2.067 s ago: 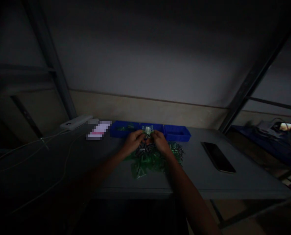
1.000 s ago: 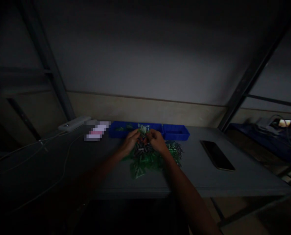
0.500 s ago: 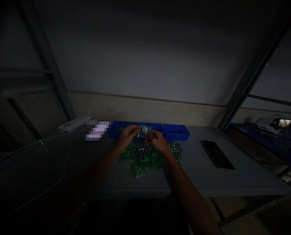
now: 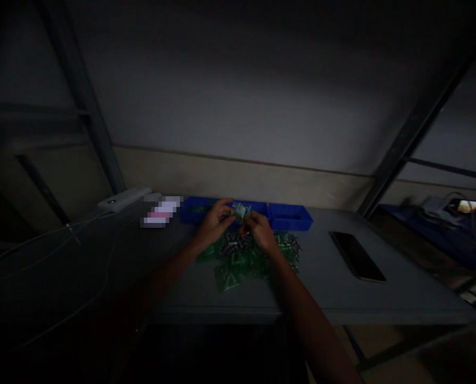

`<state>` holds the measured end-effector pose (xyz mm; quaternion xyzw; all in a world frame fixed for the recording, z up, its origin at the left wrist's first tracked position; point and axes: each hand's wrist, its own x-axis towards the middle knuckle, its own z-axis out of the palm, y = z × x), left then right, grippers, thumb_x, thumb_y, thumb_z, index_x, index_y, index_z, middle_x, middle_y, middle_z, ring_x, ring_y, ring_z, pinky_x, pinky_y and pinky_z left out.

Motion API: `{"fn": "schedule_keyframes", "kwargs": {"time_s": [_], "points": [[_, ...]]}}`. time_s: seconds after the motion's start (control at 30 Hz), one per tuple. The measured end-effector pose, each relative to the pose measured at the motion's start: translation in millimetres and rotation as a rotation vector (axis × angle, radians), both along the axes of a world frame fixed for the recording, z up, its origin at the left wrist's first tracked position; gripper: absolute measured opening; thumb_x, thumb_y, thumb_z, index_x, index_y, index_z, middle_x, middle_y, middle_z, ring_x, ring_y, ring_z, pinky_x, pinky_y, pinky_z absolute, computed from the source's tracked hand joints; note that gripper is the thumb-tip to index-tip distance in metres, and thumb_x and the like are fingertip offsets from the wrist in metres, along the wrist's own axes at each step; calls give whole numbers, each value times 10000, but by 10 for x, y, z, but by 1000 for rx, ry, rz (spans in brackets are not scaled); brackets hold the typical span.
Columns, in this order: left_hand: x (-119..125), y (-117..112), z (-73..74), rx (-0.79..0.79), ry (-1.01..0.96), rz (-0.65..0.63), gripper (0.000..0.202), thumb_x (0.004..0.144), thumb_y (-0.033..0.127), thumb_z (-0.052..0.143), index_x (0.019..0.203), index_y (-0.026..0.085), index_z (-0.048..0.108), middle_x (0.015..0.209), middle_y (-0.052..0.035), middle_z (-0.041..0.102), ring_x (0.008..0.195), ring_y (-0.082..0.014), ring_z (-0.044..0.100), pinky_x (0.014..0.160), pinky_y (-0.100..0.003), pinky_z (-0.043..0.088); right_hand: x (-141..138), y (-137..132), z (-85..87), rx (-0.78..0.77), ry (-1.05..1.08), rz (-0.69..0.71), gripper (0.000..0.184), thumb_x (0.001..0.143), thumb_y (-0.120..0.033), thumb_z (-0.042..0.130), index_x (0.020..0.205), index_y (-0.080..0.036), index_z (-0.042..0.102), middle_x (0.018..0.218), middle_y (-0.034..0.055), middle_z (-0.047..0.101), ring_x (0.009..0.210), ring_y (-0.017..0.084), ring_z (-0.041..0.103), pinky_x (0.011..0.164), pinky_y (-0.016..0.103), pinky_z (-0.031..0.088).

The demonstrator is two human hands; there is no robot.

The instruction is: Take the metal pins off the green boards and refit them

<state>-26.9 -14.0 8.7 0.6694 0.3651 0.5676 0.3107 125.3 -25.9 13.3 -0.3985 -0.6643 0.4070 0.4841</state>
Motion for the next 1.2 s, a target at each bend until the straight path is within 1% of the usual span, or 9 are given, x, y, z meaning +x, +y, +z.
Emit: {"fn": "schedule_keyframes", "kwargs": {"time_s": [0.1,0.23,0.33,0.57,0.73,0.83,0.97,1.07,1.2], "points": [[-23,-23,27,39,51,0,463,731,114,576,1176,189,472,792,-9,606,775,-138,591,712,-246,457,23,28,-26,-29,-37,33,227,793,-374,475,688,-186,547,483,-17,560,484,147,529,552,269,406],[-70,-28,41,110,207,22,302,784,142,520,1080,193,550,781,-8,639,766,-143,607,731,-251,453,59,24,-25,-26,-115,62,277,797,-380,486,610,-182,536,487,-8,564,513,146,540,566,266,399],[-93,-9,35,137,287,44,220,811,170,495,1008,194,589,785,-14,659,762,-153,618,727,-257,451,67,1,-10,-33,-128,72,275,799,-382,488,616,-183,538,480,-16,556,496,142,533,548,260,384],[-98,-9,50,182,313,98,141,820,189,490,843,200,628,862,-18,684,836,-156,617,783,-258,450,72,7,-7,58,-159,-37,304,803,-383,494,581,-179,528,541,-6,585,550,134,527,560,245,381],[-78,-6,46,111,240,67,137,814,259,512,813,175,620,802,-26,673,773,-160,616,711,-252,462,82,13,5,87,-116,-94,339,795,-467,498,610,-184,521,551,-11,560,556,132,515,565,246,379],[-55,3,26,84,178,61,122,791,237,534,871,166,593,782,-30,648,747,-156,607,683,-250,461,72,-17,29,84,-67,-62,350,792,-498,496,629,-189,520,565,-9,558,566,137,522,582,256,393],[-30,-7,3,140,104,59,403,754,128,534,1147,171,453,763,-4,590,725,-130,580,692,-239,454,33,-25,4,90,-32,-35,328,785,-509,508,736,-186,540,570,-23,531,555,134,502,547,246,378],[-16,-33,4,142,105,32,460,748,114,538,1189,167,417,764,-2,580,733,-130,574,708,-246,449,6,6,-44,137,-79,-123,305,760,-489,548,775,-184,543,545,-44,474,498,109,424,476,226,318],[-10,-33,21,9,43,41,300,760,137,549,1054,172,508,738,2,590,728,-128,578,689,-239,439,-10,20,-67,272,-220,-318,298,774,-462,536,762,-171,598,493,-47,439,455,102,376,446,230,270]]}}
